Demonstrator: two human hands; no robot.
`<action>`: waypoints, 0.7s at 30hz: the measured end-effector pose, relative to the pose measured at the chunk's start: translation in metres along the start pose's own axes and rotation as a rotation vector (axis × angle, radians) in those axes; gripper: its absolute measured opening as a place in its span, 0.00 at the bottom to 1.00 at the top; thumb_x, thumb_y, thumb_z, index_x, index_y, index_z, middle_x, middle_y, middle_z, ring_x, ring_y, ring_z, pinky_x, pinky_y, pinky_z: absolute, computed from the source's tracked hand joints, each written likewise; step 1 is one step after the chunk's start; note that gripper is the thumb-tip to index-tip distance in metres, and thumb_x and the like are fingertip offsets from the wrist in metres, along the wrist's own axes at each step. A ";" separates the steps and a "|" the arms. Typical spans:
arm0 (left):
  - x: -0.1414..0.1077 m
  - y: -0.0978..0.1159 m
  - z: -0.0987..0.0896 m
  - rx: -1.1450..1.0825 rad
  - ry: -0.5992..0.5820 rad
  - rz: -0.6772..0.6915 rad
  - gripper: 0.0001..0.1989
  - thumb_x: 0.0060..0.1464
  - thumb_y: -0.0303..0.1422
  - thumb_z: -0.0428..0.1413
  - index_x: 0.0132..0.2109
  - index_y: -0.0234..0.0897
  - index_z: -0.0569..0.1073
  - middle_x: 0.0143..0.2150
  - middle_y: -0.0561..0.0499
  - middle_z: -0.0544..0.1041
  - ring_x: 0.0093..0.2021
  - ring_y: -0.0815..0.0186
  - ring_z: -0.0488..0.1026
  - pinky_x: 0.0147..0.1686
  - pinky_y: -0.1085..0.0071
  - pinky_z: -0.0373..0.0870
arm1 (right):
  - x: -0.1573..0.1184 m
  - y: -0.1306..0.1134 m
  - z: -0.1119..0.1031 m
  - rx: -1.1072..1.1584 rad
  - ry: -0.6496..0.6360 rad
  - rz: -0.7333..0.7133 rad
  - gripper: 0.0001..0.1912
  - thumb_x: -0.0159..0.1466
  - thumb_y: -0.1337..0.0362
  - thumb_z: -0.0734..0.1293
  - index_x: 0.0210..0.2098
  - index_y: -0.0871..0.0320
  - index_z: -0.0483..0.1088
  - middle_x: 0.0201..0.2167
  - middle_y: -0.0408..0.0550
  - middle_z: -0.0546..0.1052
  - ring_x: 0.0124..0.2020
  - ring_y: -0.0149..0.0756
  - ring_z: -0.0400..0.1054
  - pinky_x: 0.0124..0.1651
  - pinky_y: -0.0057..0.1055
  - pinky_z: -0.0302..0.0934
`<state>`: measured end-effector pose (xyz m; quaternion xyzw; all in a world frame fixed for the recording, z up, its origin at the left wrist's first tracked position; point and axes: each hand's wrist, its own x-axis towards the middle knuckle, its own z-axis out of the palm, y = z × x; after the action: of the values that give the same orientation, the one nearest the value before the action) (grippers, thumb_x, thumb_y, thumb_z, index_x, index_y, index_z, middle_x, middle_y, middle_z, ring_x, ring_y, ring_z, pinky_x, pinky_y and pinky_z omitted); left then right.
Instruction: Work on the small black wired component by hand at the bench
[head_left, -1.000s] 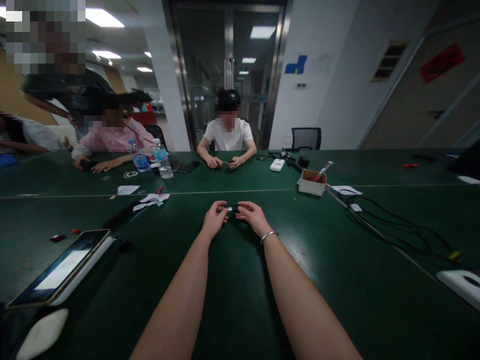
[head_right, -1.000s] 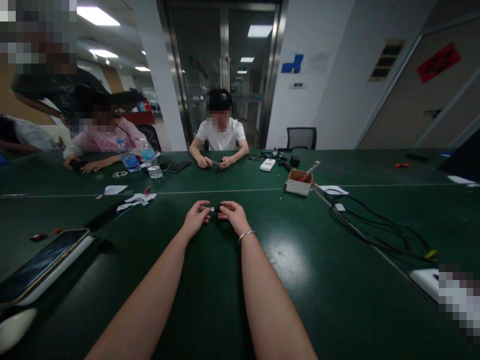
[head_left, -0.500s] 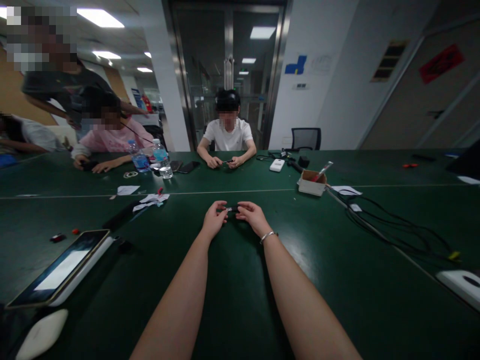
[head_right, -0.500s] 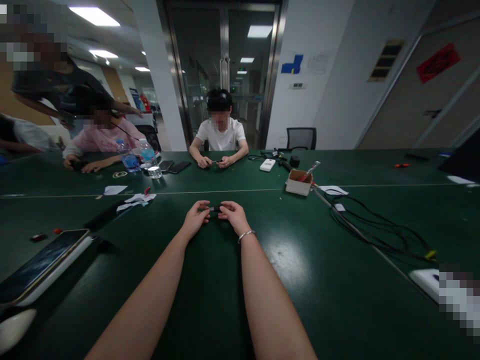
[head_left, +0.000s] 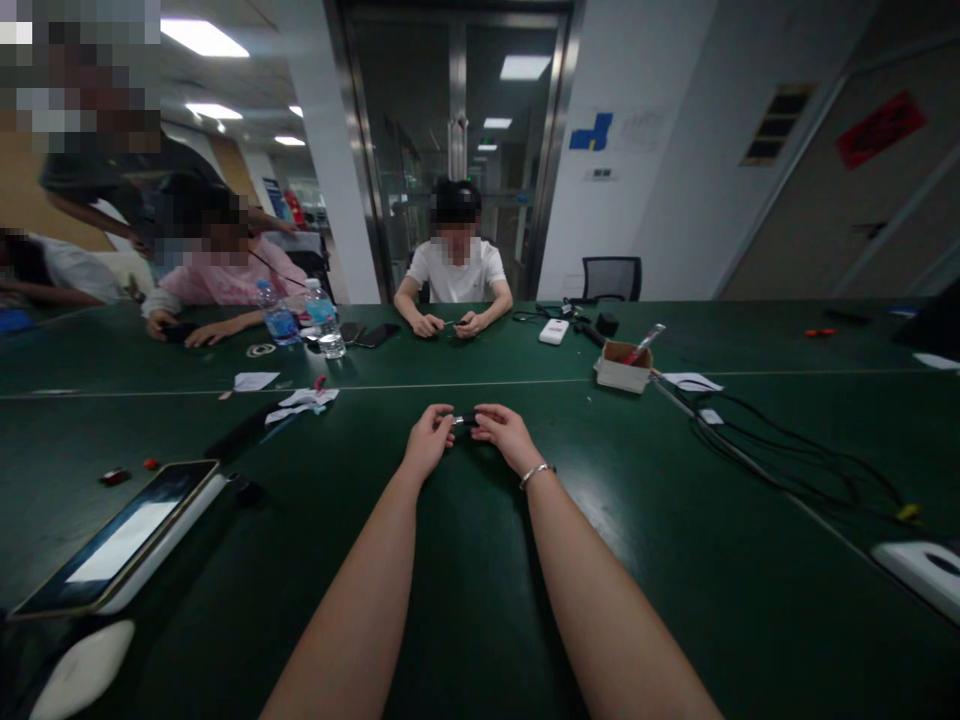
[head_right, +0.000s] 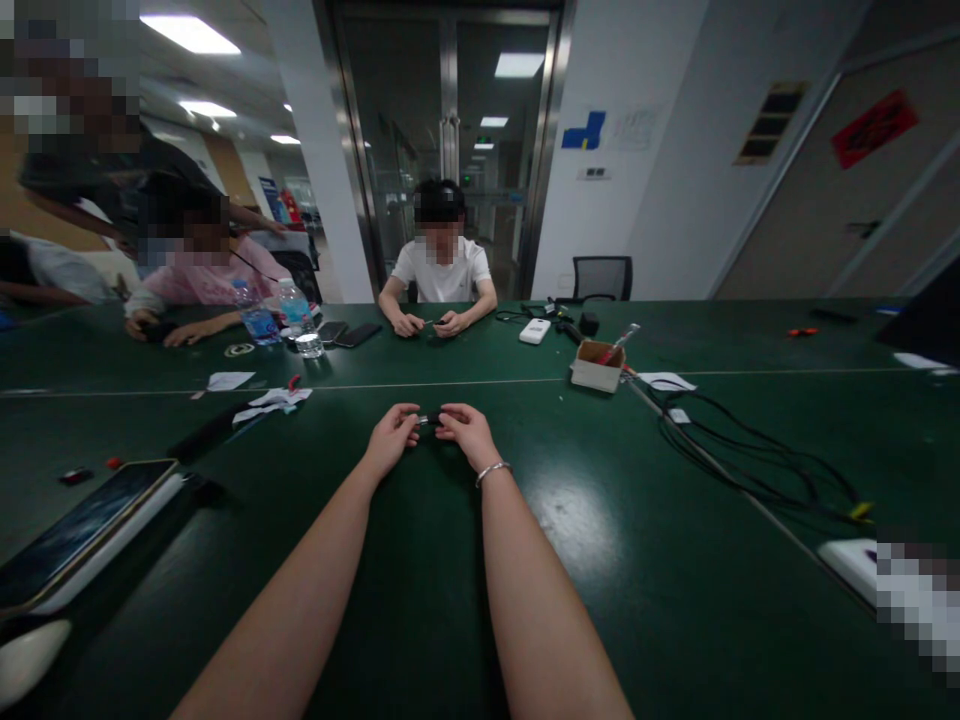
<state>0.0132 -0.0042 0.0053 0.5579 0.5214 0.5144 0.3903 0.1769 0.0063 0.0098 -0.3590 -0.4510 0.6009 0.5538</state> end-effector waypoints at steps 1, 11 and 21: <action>0.001 -0.001 0.000 -0.001 -0.005 0.000 0.13 0.56 0.34 0.51 0.48 0.37 0.69 0.34 0.51 0.71 0.25 0.75 0.70 0.24 0.78 0.69 | 0.000 0.000 0.000 -0.001 0.001 0.001 0.11 0.54 0.70 0.72 0.38 0.61 0.72 0.28 0.46 0.77 0.25 0.29 0.74 0.32 0.27 0.72; -0.003 0.006 -0.001 -0.001 -0.023 -0.020 0.13 0.57 0.35 0.51 0.48 0.37 0.69 0.35 0.51 0.72 0.26 0.74 0.70 0.25 0.78 0.69 | -0.001 -0.003 0.001 -0.003 0.017 0.013 0.10 0.56 0.72 0.70 0.38 0.62 0.72 0.29 0.47 0.77 0.26 0.30 0.74 0.32 0.27 0.72; -0.001 0.001 0.001 -0.045 -0.031 0.026 0.14 0.50 0.32 0.56 0.46 0.37 0.70 0.33 0.53 0.70 0.27 0.74 0.71 0.24 0.79 0.68 | -0.001 -0.003 0.002 0.012 0.035 0.021 0.09 0.56 0.72 0.70 0.37 0.63 0.71 0.27 0.46 0.77 0.24 0.29 0.74 0.31 0.26 0.72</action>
<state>0.0147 -0.0055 0.0055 0.5635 0.4963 0.5222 0.4042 0.1760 0.0048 0.0135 -0.3709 -0.4337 0.6031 0.5573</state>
